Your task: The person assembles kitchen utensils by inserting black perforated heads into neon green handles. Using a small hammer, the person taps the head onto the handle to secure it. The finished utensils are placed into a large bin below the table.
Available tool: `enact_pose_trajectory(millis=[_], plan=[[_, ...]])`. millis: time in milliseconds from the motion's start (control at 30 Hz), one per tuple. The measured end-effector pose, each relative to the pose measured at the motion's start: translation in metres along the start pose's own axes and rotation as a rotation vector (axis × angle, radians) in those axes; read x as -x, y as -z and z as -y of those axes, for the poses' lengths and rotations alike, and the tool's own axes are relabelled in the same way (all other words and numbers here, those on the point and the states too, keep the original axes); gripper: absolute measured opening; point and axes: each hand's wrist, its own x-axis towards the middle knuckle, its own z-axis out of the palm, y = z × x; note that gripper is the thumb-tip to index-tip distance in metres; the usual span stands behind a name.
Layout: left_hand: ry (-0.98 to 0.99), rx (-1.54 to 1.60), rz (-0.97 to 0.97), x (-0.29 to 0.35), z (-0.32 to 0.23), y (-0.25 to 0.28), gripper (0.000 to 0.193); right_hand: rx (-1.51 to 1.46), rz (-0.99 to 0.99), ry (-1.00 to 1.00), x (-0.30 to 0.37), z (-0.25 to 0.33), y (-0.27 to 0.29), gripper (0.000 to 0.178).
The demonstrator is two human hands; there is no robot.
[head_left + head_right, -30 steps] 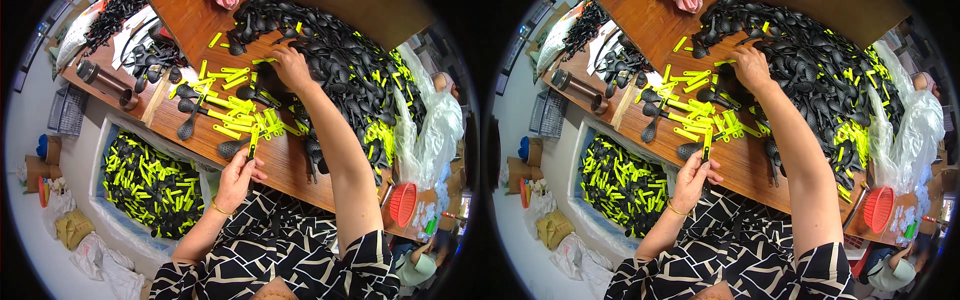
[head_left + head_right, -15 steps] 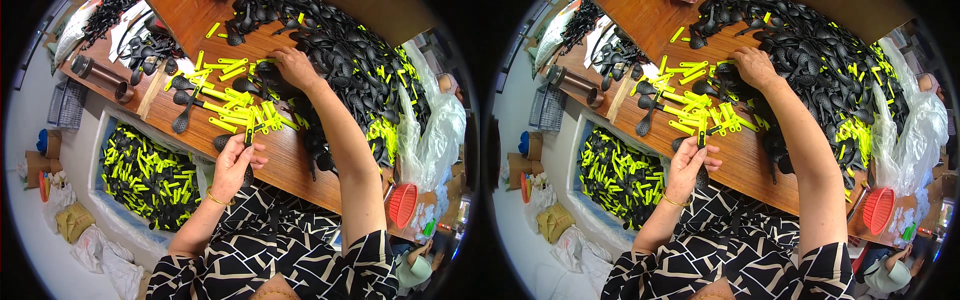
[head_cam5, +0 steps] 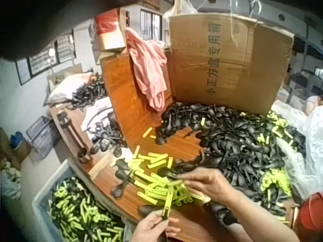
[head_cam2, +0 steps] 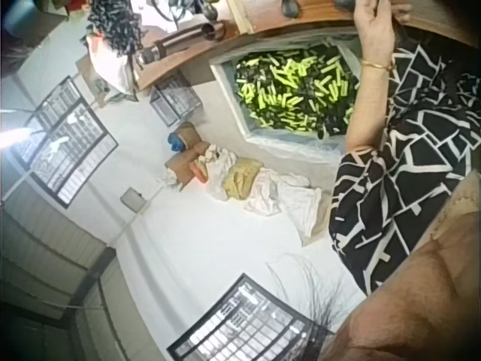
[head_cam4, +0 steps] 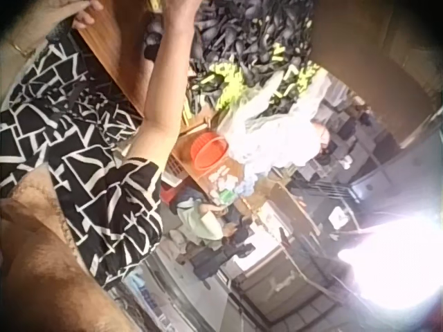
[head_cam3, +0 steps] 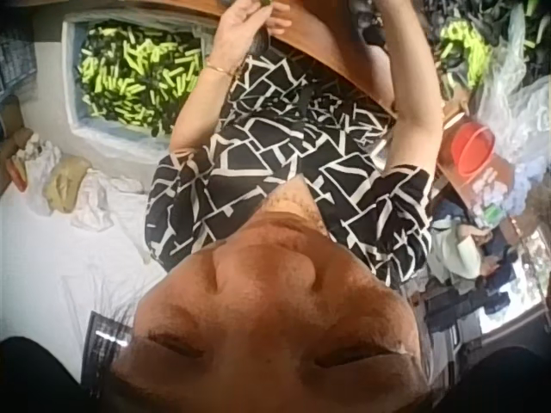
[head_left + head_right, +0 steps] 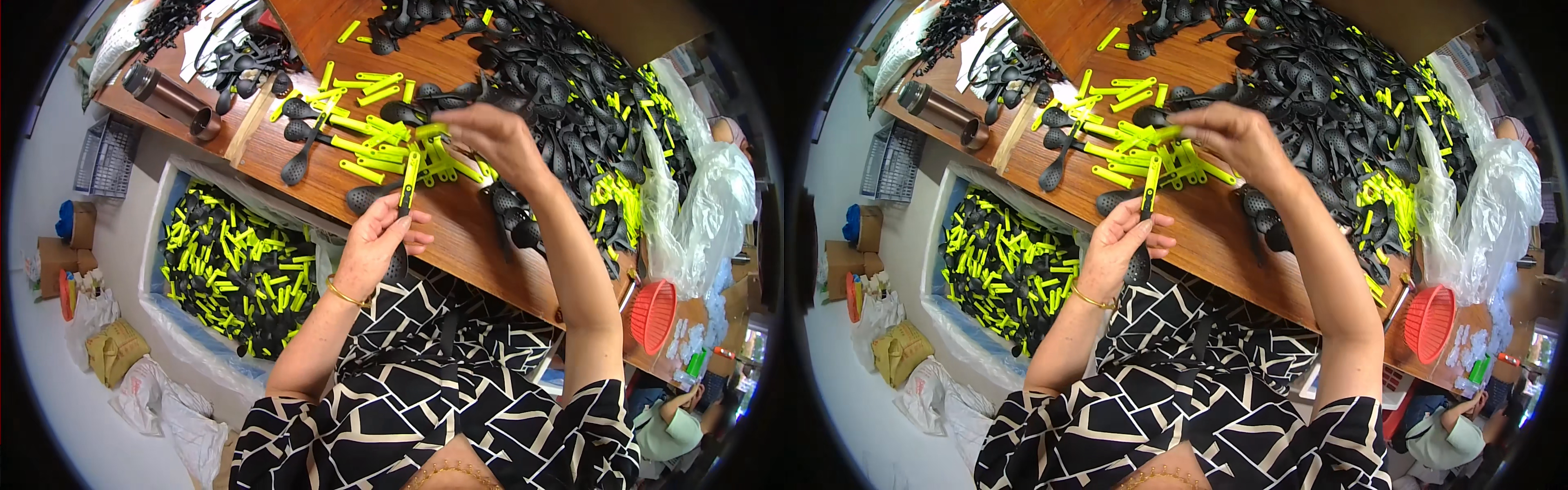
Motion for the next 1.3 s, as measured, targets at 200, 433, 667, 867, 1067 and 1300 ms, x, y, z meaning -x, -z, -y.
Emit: enact_pose_trajectory(millis=[200, 433, 667, 867, 1067, 1300], plan=[[-0.007, -0.081, 0.09, 0.017, -0.006, -0.024, 0.041, 0.073, 0.155, 0.097, 0.064, 0.035, -0.009, 0.016], [-0.076, -0.313, 0.095, 0.043, -0.009, -0.044, 0.04, 0.169, 0.158, 0.1, 0.081, 0.072, 0.003, 0.015], [-0.101, -0.421, 0.068, 0.056, -0.006, -0.048, 0.028, 0.246, 0.085, 0.216, 0.104, 0.091, -0.008, 0.015], [-0.127, -0.309, 0.016, 0.064, 0.007, -0.047, 0.02, 0.408, -0.065, 0.366, 0.123, 0.092, -0.033, 0.017], [-0.33, -0.498, 0.024, 0.074, 0.005, -0.047, 0.014, -0.059, -0.151, -0.085, 0.137, 0.097, -0.046, 0.025], [-0.365, -0.678, 0.026, 0.077, 0.007, -0.041, 0.013, -0.689, -0.177, -0.328, 0.155, 0.07, -0.083, 0.018]])
